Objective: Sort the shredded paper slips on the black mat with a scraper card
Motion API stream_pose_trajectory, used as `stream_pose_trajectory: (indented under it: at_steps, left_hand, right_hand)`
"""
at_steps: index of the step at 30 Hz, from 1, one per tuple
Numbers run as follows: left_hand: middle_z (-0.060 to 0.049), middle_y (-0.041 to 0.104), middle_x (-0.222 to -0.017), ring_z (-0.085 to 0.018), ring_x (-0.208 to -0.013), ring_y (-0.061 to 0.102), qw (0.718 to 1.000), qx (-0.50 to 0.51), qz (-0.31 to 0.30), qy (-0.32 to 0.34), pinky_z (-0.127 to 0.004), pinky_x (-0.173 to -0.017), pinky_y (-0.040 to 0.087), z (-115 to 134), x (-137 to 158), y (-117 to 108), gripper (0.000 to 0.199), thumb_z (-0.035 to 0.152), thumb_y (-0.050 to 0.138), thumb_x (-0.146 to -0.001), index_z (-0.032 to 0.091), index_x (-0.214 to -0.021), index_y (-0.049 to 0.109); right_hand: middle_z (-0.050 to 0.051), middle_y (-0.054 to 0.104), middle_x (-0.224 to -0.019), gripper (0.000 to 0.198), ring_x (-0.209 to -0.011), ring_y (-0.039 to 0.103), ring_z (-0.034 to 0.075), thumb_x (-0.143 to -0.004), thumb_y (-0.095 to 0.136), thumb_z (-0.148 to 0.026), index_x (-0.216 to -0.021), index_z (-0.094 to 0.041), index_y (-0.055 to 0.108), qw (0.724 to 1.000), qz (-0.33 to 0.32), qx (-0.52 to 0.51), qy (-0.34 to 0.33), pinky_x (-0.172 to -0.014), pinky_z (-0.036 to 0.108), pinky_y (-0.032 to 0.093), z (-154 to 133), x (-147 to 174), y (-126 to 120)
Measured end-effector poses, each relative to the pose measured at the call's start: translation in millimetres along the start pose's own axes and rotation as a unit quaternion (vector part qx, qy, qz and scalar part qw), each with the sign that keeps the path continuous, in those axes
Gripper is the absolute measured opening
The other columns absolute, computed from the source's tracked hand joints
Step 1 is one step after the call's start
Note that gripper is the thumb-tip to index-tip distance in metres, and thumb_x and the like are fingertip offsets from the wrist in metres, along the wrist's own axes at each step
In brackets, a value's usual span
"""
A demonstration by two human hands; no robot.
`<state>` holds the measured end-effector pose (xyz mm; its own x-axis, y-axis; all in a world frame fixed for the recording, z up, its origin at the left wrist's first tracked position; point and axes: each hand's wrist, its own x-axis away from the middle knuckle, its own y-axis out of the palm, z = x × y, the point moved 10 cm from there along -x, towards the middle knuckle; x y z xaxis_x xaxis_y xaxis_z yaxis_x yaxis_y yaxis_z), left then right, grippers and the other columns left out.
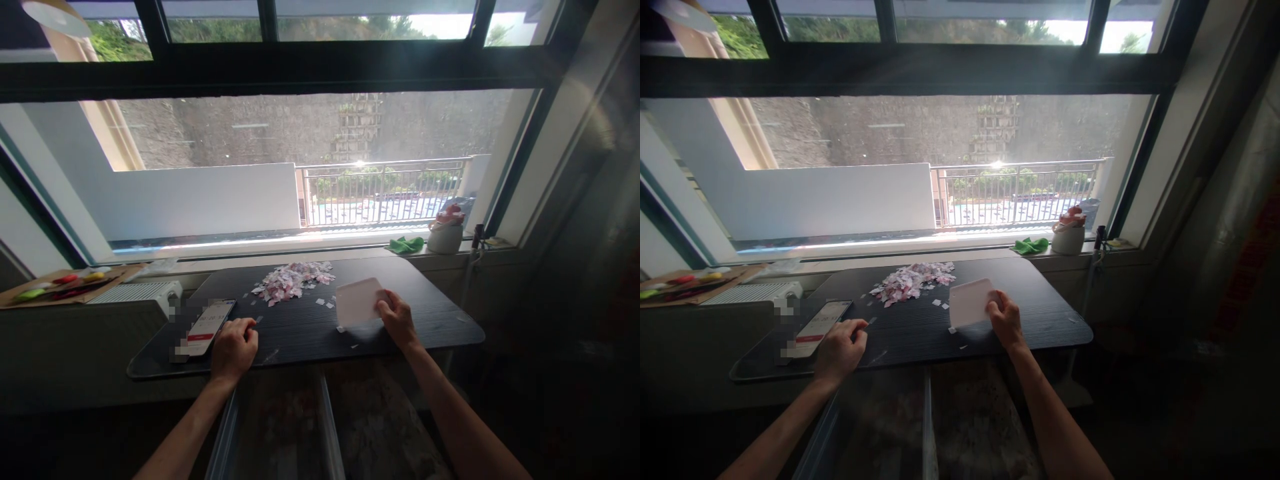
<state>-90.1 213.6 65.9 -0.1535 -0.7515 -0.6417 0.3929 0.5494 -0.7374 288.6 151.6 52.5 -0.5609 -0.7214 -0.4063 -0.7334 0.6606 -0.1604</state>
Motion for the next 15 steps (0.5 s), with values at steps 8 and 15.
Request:
stream_pose_trajectory:
  at_steps: [8, 15]
  left_hand:
    - [-0.006, 0.066, -0.076, -0.023, -0.078, 0.059, 1.0, 0.002, 0.002, 0.0, -0.036, -0.075, 0.044, -0.8, 0.3, 0.8, 0.025, 0.021, 0.037, -0.076, 0.018, -0.078, 0.062]
    - [-0.007, 0.066, -0.077, -0.024, -0.079, 0.058, 1.0, 0.005, -0.002, 0.004, -0.037, -0.076, 0.044, -1.5, 0.3, 1.7, 0.027, 0.022, 0.036, -0.076, 0.017, -0.079, 0.062]
  right_hand:
    - [0.002, 0.061, -0.066, 0.032, -0.062, 0.053, 0.017, -0.064, 0.046, -0.035, -0.082, -0.016, 0.064, 0.998, 0.015, -0.028, 0.05, -0.056, 0.027, 0.041, 17.0, -3.7, -2.5]
    - [0.002, 0.061, -0.066, 0.035, -0.062, 0.052, 0.017, -0.063, 0.046, -0.036, -0.084, -0.016, 0.065, 0.997, -0.047, -0.014, 0.065, -0.056, 0.027, 0.04, 17.6, -1.8, 11.3]
